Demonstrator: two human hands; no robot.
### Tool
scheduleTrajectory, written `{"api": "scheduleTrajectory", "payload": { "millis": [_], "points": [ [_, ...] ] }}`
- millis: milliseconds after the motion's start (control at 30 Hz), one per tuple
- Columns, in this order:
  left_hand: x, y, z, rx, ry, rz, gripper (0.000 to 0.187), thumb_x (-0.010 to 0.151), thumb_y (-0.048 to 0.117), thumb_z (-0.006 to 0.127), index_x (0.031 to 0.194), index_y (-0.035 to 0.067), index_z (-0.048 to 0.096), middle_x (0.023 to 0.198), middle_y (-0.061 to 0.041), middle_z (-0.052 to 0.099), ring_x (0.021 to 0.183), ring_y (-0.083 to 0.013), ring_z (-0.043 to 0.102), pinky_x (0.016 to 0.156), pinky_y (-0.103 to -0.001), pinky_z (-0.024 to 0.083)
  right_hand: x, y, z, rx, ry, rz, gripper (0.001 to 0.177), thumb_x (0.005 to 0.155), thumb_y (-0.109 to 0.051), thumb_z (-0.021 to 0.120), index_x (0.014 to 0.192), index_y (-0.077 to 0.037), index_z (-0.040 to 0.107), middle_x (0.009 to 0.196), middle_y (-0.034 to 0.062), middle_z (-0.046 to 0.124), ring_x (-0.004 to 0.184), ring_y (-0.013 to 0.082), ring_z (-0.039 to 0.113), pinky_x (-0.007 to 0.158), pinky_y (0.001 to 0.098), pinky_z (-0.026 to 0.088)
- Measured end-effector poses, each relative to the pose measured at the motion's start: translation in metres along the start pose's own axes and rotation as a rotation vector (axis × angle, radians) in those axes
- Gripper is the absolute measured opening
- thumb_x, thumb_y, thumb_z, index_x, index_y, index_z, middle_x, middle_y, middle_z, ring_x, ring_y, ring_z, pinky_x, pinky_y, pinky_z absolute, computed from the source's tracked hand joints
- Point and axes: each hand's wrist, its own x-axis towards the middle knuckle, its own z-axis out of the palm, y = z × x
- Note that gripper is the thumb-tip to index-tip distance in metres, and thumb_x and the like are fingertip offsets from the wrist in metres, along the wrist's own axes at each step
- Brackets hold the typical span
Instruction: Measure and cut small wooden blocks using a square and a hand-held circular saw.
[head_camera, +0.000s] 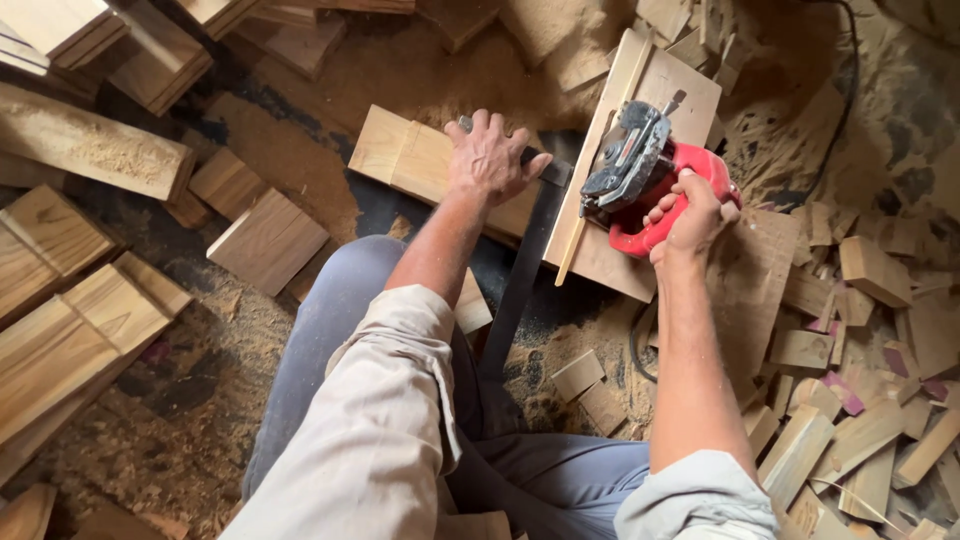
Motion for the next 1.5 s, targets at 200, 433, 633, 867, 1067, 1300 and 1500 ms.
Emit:
{"api": "scheduleTrajectory", "payload": {
  "millis": [200,433,633,867,1067,1300,1500],
  "points": [
    [0.002,-0.002,-0.006,-0.018,0.004,0.000,0.060,0.095,0.071,0.045,0.120,0.023,0.070,0.122,-0.013,0.060,0.120,-0.0297,0.047,0.093,-0.064,0.033,-0.016,-0.015,-0.059,0.031,0.008,0.011,0.015,0.091,-0.015,0.071,0.085,-0.004,0.062,0.065,0.0041,0.053,0.052,0.0176,0.055,0.049,0.0344,0.049],
    [0.001,-0.008,0.014,0.028,0.081,0.050,0.061,0.094,0.072,0.044,0.120,0.023,0.069,0.121,-0.015,0.059,0.121,-0.0335,0.044,0.092,-0.067,0.032,-0.077,-0.044,-0.155,0.022,0.174,-0.006,0.015,0.093,-0.017,0.067,0.093,-0.002,0.066,0.067,0.0058,0.056,0.052,0.0190,0.054,0.049,0.0337,0.049],
    [-0.001,0.004,0.000,0.017,0.026,0.016,0.060,0.097,0.070,0.046,0.120,0.021,0.070,0.122,-0.016,0.060,0.122,-0.0332,0.046,0.093,-0.064,0.035,-0.085,-0.045,-0.180,-0.025,0.227,-0.133,0.014,0.090,-0.008,0.067,0.103,-0.003,0.068,0.071,0.0056,0.059,0.053,0.0164,0.055,0.046,0.0318,0.049],
    [-0.002,0.011,-0.005,0.040,0.035,0.007,0.059,0.096,0.070,0.048,0.119,0.021,0.071,0.121,-0.015,0.061,0.121,-0.0327,0.047,0.092,-0.062,0.036,-0.105,-0.024,-0.119,0.030,0.123,-0.025,0.016,0.087,-0.007,0.066,0.100,0.002,0.068,0.065,0.0064,0.058,0.048,0.0164,0.055,0.044,0.0310,0.050],
    [-0.001,0.010,-0.004,0.054,0.024,0.005,0.060,0.096,0.071,0.047,0.119,0.021,0.071,0.123,-0.013,0.060,0.123,-0.0313,0.046,0.093,-0.061,0.036,-0.133,0.011,-0.088,-0.026,0.043,0.009,0.010,0.086,-0.008,0.067,0.090,0.001,0.065,0.063,0.0066,0.058,0.047,0.0158,0.055,0.043,0.0304,0.048],
    [0.000,0.005,-0.001,0.036,0.038,0.008,0.059,0.097,0.070,0.046,0.120,0.022,0.070,0.123,-0.014,0.060,0.121,-0.0316,0.046,0.091,-0.061,0.035,-0.141,0.039,-0.079,-0.049,-0.006,-0.036,0.009,0.087,-0.009,0.066,0.088,0.000,0.065,0.061,0.0067,0.058,0.047,0.0157,0.054,0.044,0.0301,0.048],
    [0.001,0.002,0.003,0.040,0.036,0.012,0.058,0.097,0.070,0.045,0.120,0.022,0.070,0.122,-0.014,0.060,0.120,-0.0316,0.047,0.092,-0.062,0.035,-0.132,0.041,-0.067,-0.028,0.012,-0.057,0.010,0.088,-0.009,0.066,0.087,0.000,0.064,0.062,0.0073,0.057,0.047,0.0163,0.054,0.044,0.0310,0.048]
  ]
}}
